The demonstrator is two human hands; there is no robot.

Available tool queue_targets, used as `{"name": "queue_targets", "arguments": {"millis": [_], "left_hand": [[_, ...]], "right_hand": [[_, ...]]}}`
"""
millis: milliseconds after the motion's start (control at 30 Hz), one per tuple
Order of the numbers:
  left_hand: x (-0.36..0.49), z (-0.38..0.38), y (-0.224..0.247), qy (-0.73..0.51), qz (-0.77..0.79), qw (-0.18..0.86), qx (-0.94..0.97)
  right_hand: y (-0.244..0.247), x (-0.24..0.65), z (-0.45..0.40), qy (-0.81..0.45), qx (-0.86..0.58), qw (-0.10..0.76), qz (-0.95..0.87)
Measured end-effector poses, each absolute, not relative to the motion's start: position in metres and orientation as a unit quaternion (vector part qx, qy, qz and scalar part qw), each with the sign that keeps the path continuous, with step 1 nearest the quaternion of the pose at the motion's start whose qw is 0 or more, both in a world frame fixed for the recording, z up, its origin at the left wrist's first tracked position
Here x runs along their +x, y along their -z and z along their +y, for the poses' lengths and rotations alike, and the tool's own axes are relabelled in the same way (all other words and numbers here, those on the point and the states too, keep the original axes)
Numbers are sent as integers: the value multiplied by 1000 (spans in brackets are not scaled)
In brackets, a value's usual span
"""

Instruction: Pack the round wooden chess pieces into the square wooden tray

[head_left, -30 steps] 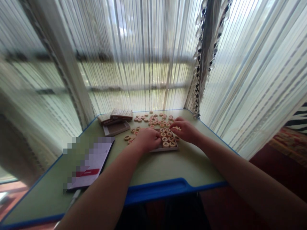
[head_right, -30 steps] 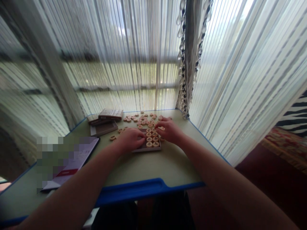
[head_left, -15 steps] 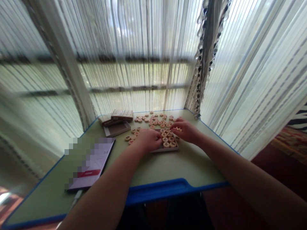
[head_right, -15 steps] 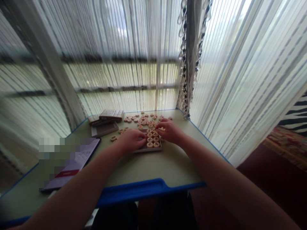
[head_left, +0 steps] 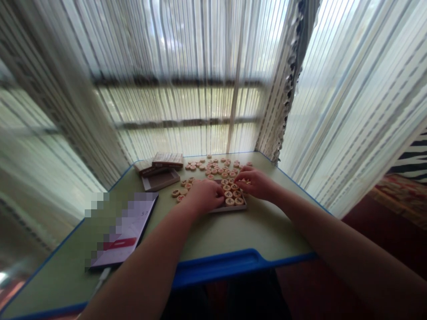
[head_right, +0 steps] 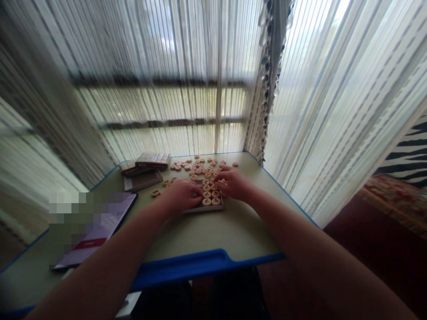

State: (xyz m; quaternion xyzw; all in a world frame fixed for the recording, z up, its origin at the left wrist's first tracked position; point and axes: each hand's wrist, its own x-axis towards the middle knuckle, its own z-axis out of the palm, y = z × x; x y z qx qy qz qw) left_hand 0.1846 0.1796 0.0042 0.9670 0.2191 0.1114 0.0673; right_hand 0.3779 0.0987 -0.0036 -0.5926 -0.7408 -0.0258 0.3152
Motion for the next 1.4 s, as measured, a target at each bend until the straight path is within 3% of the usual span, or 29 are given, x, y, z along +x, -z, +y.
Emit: {"name": "queue_targets", "arguments": {"millis": [1400], "left_hand": [[185,183,-1,-133,193,53,971]], "right_hand": [[-1,376,96,34,-588,293,-753]]}}
